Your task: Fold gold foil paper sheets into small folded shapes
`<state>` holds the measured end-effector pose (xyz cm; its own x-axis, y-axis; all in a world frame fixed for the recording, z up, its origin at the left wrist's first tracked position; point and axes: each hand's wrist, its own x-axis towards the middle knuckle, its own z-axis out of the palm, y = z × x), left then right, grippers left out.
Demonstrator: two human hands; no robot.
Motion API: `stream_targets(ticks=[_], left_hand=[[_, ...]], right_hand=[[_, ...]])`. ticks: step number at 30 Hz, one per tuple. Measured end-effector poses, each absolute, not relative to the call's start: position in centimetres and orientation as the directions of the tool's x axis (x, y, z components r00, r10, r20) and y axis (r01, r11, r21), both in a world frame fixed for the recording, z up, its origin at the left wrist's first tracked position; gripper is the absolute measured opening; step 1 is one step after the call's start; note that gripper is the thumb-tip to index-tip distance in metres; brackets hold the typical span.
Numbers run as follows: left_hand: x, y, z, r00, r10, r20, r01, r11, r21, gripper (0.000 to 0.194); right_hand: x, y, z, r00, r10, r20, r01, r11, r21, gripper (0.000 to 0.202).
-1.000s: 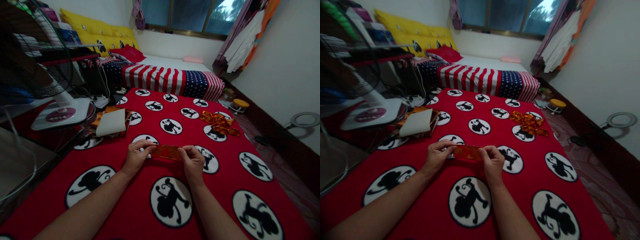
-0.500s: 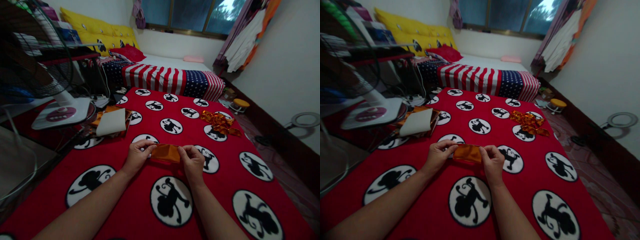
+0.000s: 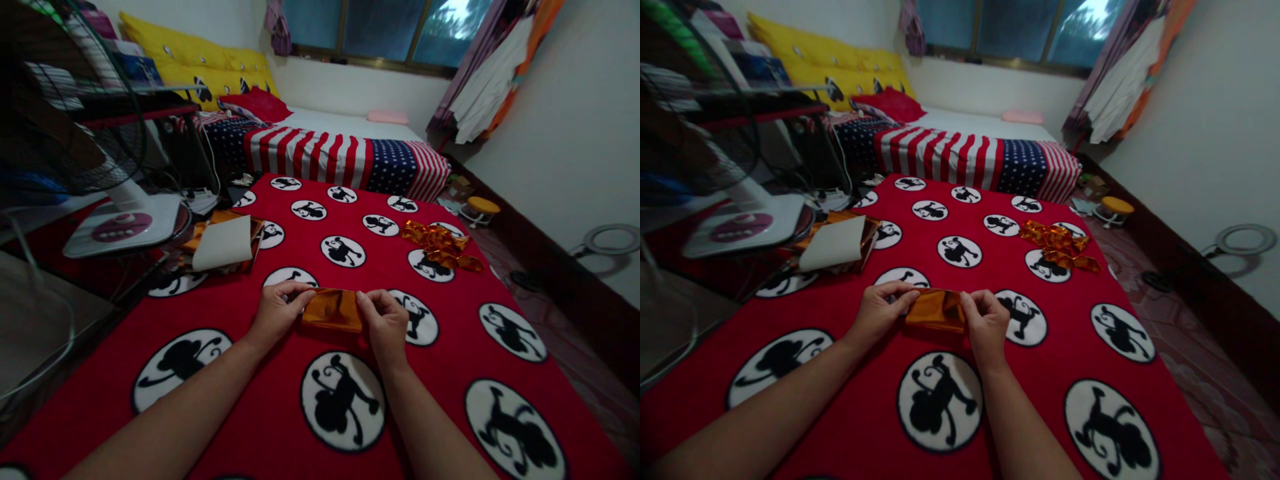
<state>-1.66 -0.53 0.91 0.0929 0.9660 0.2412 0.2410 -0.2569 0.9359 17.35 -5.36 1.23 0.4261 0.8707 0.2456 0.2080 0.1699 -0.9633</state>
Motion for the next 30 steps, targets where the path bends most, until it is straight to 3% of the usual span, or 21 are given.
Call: stream_targets(ticks=[30], left_hand=[[-1.66,-0.32,0.87,0.063,0.983,0.174,0.175,-0.182,0.968,0.023]], right_hand=[[17.37,-5.30,0.98,0.391,0.888,0.242,0.185,0.182,-0.966,0.029]])
